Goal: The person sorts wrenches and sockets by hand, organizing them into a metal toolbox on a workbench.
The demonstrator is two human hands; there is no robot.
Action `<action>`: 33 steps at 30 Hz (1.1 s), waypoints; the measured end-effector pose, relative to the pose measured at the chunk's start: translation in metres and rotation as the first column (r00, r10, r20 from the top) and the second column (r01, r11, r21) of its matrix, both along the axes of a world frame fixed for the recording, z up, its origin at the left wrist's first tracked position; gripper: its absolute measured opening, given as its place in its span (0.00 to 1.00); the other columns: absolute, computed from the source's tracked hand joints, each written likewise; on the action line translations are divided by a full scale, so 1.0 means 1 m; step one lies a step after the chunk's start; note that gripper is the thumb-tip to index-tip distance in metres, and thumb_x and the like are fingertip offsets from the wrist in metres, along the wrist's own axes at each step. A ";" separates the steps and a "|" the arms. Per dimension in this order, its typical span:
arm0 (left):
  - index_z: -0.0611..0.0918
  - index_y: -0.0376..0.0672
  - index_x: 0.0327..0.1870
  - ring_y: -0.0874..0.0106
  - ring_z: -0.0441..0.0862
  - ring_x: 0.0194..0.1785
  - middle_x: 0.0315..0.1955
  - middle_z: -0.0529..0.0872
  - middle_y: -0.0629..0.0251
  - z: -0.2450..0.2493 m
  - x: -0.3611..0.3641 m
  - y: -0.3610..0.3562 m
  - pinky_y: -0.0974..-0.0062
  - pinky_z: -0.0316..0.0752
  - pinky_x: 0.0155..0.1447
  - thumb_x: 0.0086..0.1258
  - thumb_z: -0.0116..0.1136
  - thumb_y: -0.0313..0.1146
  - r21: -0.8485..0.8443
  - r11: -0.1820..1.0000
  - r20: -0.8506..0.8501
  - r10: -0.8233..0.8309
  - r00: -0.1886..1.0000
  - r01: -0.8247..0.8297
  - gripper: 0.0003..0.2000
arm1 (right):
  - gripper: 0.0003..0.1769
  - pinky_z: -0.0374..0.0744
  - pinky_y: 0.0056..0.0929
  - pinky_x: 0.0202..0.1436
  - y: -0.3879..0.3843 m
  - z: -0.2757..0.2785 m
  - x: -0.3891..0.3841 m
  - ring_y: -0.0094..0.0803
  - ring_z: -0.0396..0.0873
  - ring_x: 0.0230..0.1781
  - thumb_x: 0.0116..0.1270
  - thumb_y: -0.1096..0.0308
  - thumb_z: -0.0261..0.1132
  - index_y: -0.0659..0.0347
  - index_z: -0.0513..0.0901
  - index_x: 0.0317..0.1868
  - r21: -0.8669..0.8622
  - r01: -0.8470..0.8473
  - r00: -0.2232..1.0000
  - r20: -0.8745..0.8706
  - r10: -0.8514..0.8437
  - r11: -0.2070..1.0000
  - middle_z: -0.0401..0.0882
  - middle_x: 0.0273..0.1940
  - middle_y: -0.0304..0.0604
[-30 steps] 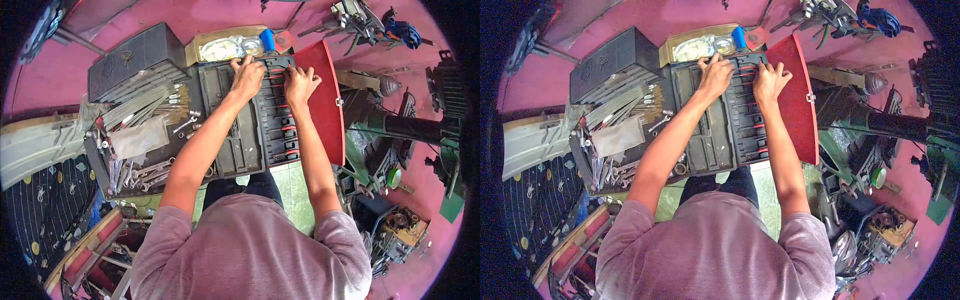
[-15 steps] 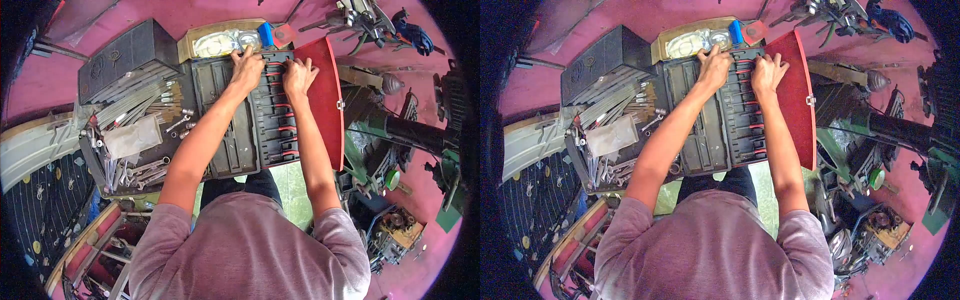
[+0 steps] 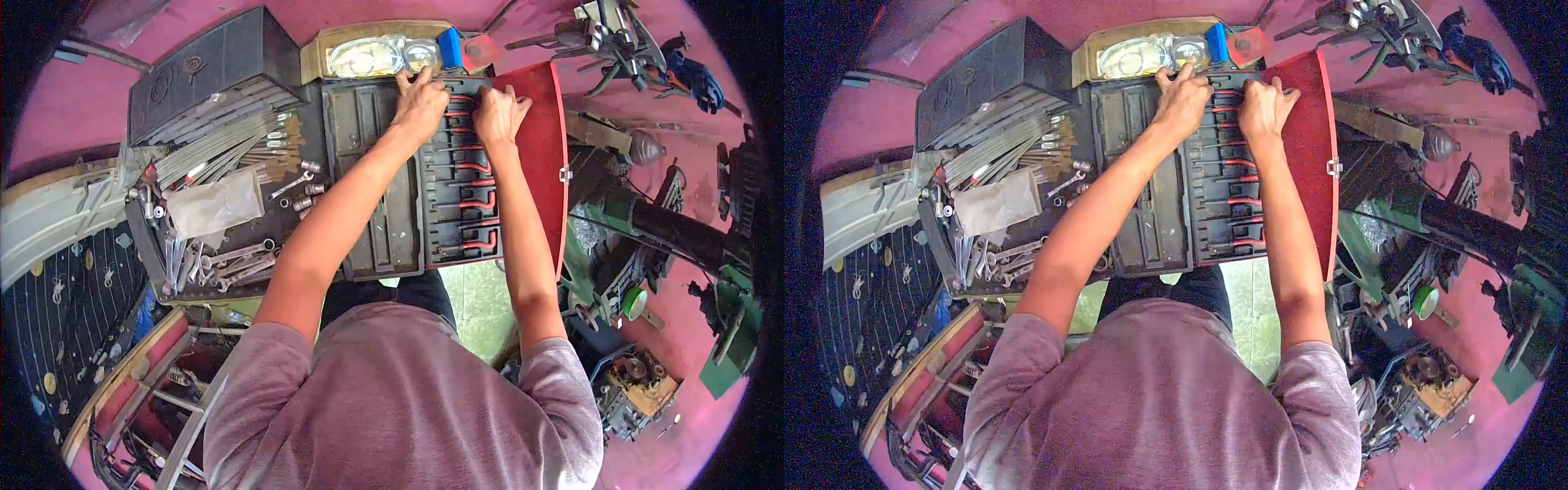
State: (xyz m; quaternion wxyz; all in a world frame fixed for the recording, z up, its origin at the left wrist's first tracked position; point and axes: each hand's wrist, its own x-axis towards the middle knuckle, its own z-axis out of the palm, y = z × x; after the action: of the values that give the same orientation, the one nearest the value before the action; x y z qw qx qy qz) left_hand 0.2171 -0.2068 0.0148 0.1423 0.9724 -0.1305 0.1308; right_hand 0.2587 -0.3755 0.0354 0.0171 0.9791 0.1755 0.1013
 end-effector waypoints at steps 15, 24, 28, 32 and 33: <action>0.91 0.51 0.43 0.66 0.78 0.57 0.38 0.89 0.72 0.023 -0.045 0.050 0.44 0.61 0.64 0.67 0.63 0.30 -0.112 0.979 0.016 -0.172 0.985 0.172 0.08 | 0.07 0.71 0.52 0.51 0.013 0.026 -0.038 0.42 0.82 0.50 0.60 0.70 0.67 0.51 0.90 0.37 -0.082 -0.101 0.995 -0.036 0.098 0.992 0.89 0.36 0.44; 0.92 0.51 0.42 0.70 0.80 0.53 0.36 0.88 0.75 0.076 -0.104 0.151 0.49 0.61 0.61 0.64 0.69 0.34 0.023 0.996 0.015 -0.086 0.996 0.085 0.07 | 0.09 0.70 0.52 0.49 0.102 0.042 -0.084 0.39 0.79 0.50 0.63 0.62 0.70 0.48 0.92 0.43 0.205 -0.428 0.894 -0.049 0.446 0.880 0.91 0.40 0.36; 0.91 0.53 0.43 0.69 0.78 0.58 0.42 0.89 0.75 0.065 -0.148 0.173 0.45 0.58 0.62 0.66 0.67 0.35 0.053 0.994 -0.031 0.094 0.995 -0.092 0.07 | 0.16 0.69 0.56 0.55 0.145 0.033 -0.105 0.42 0.79 0.55 0.58 0.66 0.71 0.48 0.91 0.48 0.241 -0.497 0.855 -0.026 0.518 0.834 0.90 0.40 0.40; 0.91 0.49 0.41 0.67 0.77 0.59 0.42 0.88 0.72 0.052 -0.197 0.199 0.44 0.61 0.62 0.65 0.67 0.32 0.045 0.961 -0.010 0.274 0.962 -0.273 0.06 | 0.15 0.70 0.58 0.55 0.177 0.031 -0.130 0.44 0.78 0.56 0.62 0.65 0.69 0.50 0.90 0.51 0.269 -0.521 0.827 -0.072 0.557 0.810 0.90 0.41 0.40; 0.91 0.49 0.41 0.67 0.77 0.59 0.42 0.88 0.72 0.047 -0.203 0.212 0.44 0.61 0.62 0.65 0.67 0.32 0.048 0.960 -0.006 0.275 0.961 -0.274 0.06 | 0.15 0.70 0.58 0.55 0.183 0.027 -0.134 0.44 0.78 0.56 0.62 0.65 0.69 0.50 0.90 0.51 0.270 -0.523 0.827 -0.068 0.558 0.808 0.90 0.41 0.40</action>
State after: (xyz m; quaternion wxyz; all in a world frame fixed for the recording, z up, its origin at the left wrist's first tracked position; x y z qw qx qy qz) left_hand 0.0144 0.0049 0.0613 0.1010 0.9850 0.0036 0.1402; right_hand 0.1250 -0.1920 0.0629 -0.1437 0.8876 0.4346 0.0517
